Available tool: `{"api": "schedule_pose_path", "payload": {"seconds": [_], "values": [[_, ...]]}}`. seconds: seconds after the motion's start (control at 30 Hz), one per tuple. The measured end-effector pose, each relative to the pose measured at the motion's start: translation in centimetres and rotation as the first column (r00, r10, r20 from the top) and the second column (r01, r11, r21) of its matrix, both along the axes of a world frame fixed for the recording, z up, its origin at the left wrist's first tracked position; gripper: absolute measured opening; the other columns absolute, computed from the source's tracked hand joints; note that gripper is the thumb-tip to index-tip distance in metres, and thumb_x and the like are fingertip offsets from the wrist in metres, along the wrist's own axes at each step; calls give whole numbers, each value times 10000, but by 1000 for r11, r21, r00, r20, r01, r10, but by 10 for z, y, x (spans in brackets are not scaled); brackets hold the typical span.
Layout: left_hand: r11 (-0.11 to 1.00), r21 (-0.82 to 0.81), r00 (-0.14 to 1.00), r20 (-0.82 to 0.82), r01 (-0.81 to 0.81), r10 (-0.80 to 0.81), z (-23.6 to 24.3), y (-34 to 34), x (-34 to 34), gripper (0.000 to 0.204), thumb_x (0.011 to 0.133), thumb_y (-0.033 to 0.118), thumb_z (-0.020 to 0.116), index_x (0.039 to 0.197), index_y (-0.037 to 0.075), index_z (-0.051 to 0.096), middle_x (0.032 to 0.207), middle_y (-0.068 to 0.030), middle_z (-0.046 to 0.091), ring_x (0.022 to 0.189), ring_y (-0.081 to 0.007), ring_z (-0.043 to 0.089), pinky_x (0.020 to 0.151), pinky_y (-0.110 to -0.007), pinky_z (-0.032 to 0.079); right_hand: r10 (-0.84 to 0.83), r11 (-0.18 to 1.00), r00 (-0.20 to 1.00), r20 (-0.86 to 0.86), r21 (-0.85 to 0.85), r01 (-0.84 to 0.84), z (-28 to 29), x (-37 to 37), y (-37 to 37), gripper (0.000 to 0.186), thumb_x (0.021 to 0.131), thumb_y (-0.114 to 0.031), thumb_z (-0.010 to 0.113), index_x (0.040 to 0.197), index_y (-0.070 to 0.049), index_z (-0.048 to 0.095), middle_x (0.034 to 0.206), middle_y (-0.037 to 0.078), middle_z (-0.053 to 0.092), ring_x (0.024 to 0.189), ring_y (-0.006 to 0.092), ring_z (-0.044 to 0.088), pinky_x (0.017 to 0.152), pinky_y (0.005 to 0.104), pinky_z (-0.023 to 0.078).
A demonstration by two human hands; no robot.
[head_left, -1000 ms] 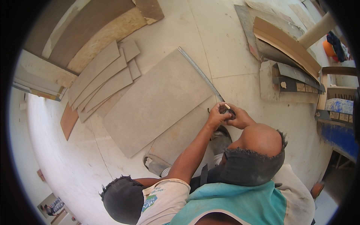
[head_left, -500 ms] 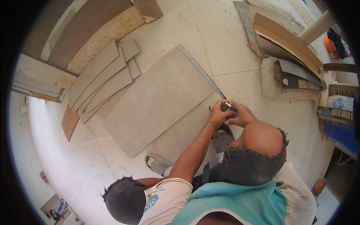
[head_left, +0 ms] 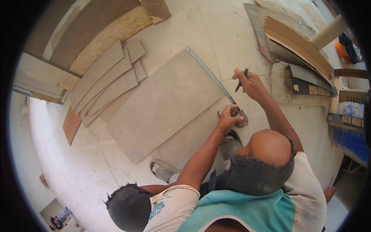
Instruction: The person measures and marks floor tiles with a pencil and measuring tape, then places them into a tile cutter to make incisions.
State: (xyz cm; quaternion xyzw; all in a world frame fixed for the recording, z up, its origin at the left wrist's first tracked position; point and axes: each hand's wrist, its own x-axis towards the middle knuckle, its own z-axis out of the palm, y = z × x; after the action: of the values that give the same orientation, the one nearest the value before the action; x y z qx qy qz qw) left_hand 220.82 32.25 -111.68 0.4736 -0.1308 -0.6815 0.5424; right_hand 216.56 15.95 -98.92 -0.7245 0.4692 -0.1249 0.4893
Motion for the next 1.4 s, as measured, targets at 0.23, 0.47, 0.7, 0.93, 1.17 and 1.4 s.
{"api": "schedule_pose_path", "payload": {"seconds": [0.23, 0.47, 0.7, 0.93, 1.17, 1.4], "values": [[999, -25, 996, 75, 42, -40, -4, -3, 0, 650, 719, -1, 747, 1278, -55, 421, 1274, -204, 493, 1223, -292, 474, 1020, -379, 411, -201, 960, 963, 178, 233, 157, -26, 44, -4, 468, 954, -426, 535, 1028, 19, 659, 675, 36, 571, 522, 69, 503, 484, 222, 443], [998, -14, 979, 195, 63, -59, -3, -4, 0, 659, 704, 18, 753, 1273, -59, 430, 1270, -220, 507, 1231, -315, 481, 1034, -396, 403, -228, 958, 949, 215, 224, 180, -47, 48, 6, 416, 912, -371, 620, 1059, 17, 640, 832, 79, 651, 670, 117, 598, 606, 244, 491], [996, -66, 953, 301, 68, -45, -1, -1, -3, 639, 700, 32, 750, 1257, -62, 450, 1236, -210, 540, 1199, -294, 512, 1019, -369, 419, -261, 955, 941, 214, 198, 220, -50, 37, 15, 358, 962, -307, 554, 1109, 10, 632, 897, 90, 673, 727, 124, 629, 672, 245, 517], [993, -91, 962, 270, 74, -47, 4, -8, -3, 642, 695, 33, 763, 1250, -61, 455, 1217, -200, 543, 1190, -283, 512, 986, -354, 446, -300, 952, 918, 257, 145, 271, -45, 22, 9, 370, 945, -335, 579, 1103, -6, 637, 902, 100, 675, 740, 149, 641, 674, 256, 505], [999, -47, 985, 175, 5, 3, -5, -5, 2, 649, 696, 14, 765, 1258, -63, 450, 1205, -190, 541, 1150, -281, 524, 964, -371, 464, -303, 951, 914, 272, 154, 269, -45, 20, 13, 357, 949, -325, 578, 1089, -3, 640, 888, 86, 672, 730, 141, 637, 660, 248, 506], [999, -30, 983, 185, 18, -12, 0, -2, 5, 654, 698, 19, 771, 1260, -64, 446, 1238, -224, 524, 1197, -310, 503, 1004, -389, 442, -315, 947, 907, 281, 154, 281, -47, 15, 12, 347, 946, -315, 586, 1081, 0, 640, 877, 79, 669, 732, 139, 638, 653, 249, 509]]}}
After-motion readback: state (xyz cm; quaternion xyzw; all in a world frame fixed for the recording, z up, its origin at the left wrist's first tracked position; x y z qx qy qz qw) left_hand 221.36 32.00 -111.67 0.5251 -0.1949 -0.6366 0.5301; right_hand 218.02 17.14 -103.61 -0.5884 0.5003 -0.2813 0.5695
